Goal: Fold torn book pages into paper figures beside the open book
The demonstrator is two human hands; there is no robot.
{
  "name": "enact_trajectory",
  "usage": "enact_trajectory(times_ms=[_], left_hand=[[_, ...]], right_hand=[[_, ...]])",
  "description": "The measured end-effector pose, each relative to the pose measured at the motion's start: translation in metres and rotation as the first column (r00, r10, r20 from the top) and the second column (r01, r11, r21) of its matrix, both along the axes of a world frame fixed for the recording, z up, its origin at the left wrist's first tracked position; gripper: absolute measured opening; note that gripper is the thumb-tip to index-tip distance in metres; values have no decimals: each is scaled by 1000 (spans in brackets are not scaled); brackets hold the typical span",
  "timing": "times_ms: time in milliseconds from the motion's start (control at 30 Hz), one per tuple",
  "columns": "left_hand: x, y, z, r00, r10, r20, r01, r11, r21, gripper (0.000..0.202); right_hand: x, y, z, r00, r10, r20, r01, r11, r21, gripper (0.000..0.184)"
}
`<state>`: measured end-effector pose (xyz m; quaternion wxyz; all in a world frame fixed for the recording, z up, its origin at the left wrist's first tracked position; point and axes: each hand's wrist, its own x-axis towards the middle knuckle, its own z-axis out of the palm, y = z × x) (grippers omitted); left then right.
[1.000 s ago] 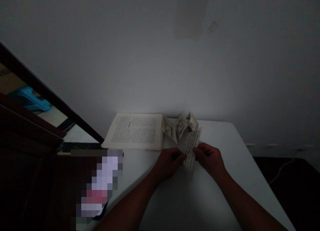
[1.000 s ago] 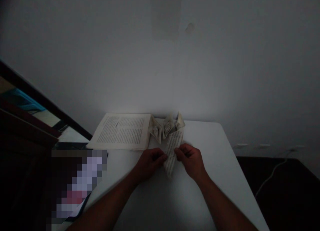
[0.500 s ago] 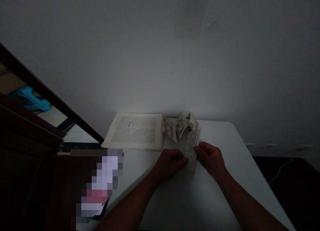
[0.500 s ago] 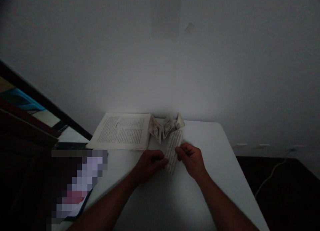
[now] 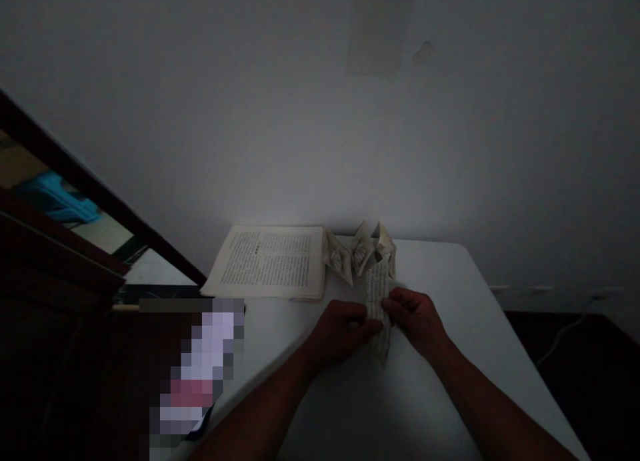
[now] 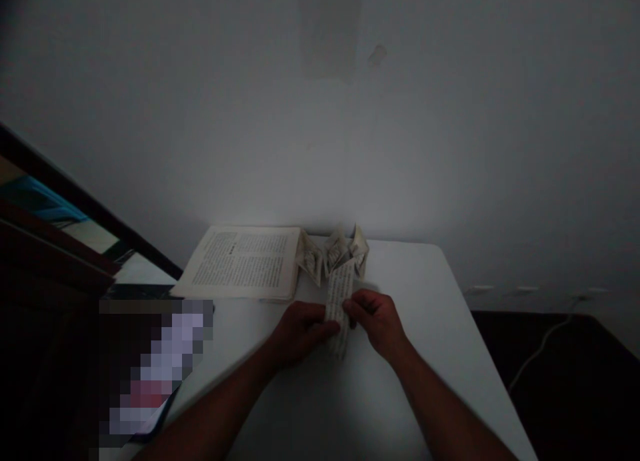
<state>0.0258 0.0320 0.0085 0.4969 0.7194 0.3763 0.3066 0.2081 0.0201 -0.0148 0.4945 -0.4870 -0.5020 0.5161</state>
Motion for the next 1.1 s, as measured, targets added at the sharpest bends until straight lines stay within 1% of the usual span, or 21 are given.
enact_trajectory(times_ms=[133,267,400,467,567,767,833,967,1100], left_hand=[[0,0,0,996,-90,-5,90,996,10,37],[0,0,-2,992,-120,35,119,993,25,33],[1,-2,-3,985,-153,81,157,987,-39,27],[1,-4,-3,982,-156,107,161,986,-41,26],[1,-6,-1,977,-167,135,168,986,-1,27],[6,-5,0,988,-124,89,121,992,30,18],[7,-5,-2,987,-142,81,141,990,13,19],[8,-7,-4,977,-183,112,188,982,-32,30],[8,-8,-2,967,-207,145,206,978,22,30]], right_hand=[[2,0,0,1000,-12,1,12,1000,8,33],[1,0,-2,998,18,-62,-19,1000,-19,31],[2,1,-8,995,-11,-96,8,999,-34,29],[2,1,-9,995,-12,-103,8,999,-45,28],[3,1,-10,992,0,-127,-7,998,-56,27],[3,4,-9,979,-10,-204,3,999,-36,26],[3,4,-10,975,-12,-221,5,999,-32,26],[3,4,-12,970,-14,-242,5,999,-38,25],[2,4,-14,964,-12,-265,-2,999,-53,23]])
